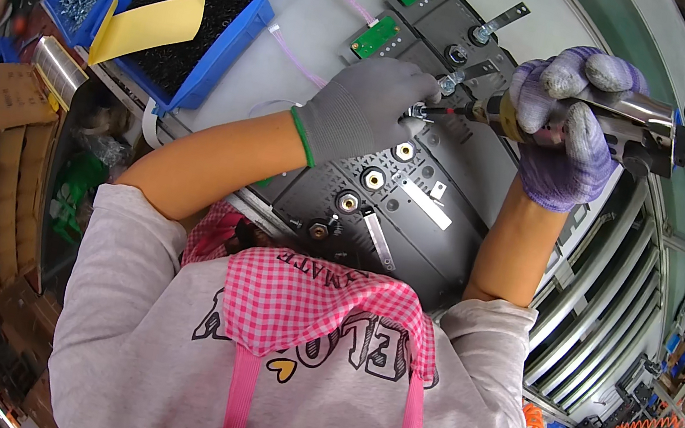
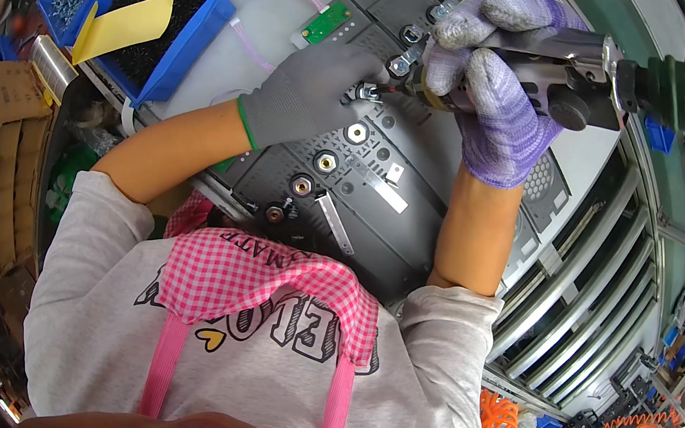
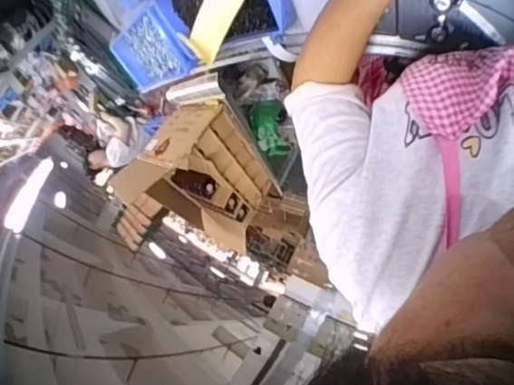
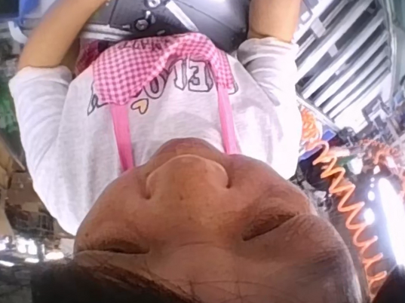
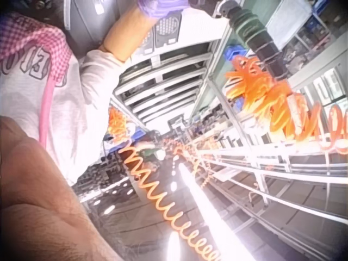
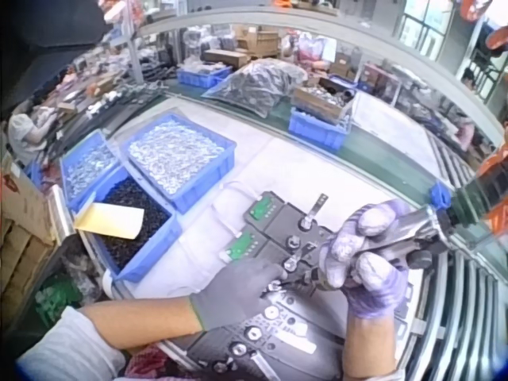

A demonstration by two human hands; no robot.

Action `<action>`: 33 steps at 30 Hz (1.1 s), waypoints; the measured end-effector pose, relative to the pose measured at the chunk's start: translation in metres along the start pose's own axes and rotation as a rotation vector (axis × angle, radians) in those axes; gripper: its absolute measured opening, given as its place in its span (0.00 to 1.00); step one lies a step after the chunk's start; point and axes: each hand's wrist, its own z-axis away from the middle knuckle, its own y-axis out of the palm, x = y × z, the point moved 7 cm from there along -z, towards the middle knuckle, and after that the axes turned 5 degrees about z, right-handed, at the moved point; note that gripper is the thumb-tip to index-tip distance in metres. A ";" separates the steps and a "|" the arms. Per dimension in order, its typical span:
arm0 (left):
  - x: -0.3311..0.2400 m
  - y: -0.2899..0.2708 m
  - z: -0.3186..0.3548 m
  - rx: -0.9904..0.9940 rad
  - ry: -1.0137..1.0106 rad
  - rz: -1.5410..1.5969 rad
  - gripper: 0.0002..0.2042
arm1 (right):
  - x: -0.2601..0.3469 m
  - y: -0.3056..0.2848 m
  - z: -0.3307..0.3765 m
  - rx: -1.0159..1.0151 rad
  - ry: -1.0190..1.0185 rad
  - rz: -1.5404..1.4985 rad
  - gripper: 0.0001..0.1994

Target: The recorder is seen assembling solar panel components by using a pneumatic screwdriver to secure screws into the metal frame and panels.

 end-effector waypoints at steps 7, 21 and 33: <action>-0.005 0.006 -0.008 0.155 -0.048 -0.160 0.17 | -0.002 0.006 0.002 0.027 -0.002 0.001 0.22; -0.016 0.008 -0.012 0.202 -0.065 -0.259 0.12 | -0.003 0.012 0.000 0.006 0.066 -0.007 0.22; -0.004 0.008 -0.006 -0.009 -0.003 -0.027 0.13 | -0.009 0.008 -0.002 0.002 0.071 0.004 0.19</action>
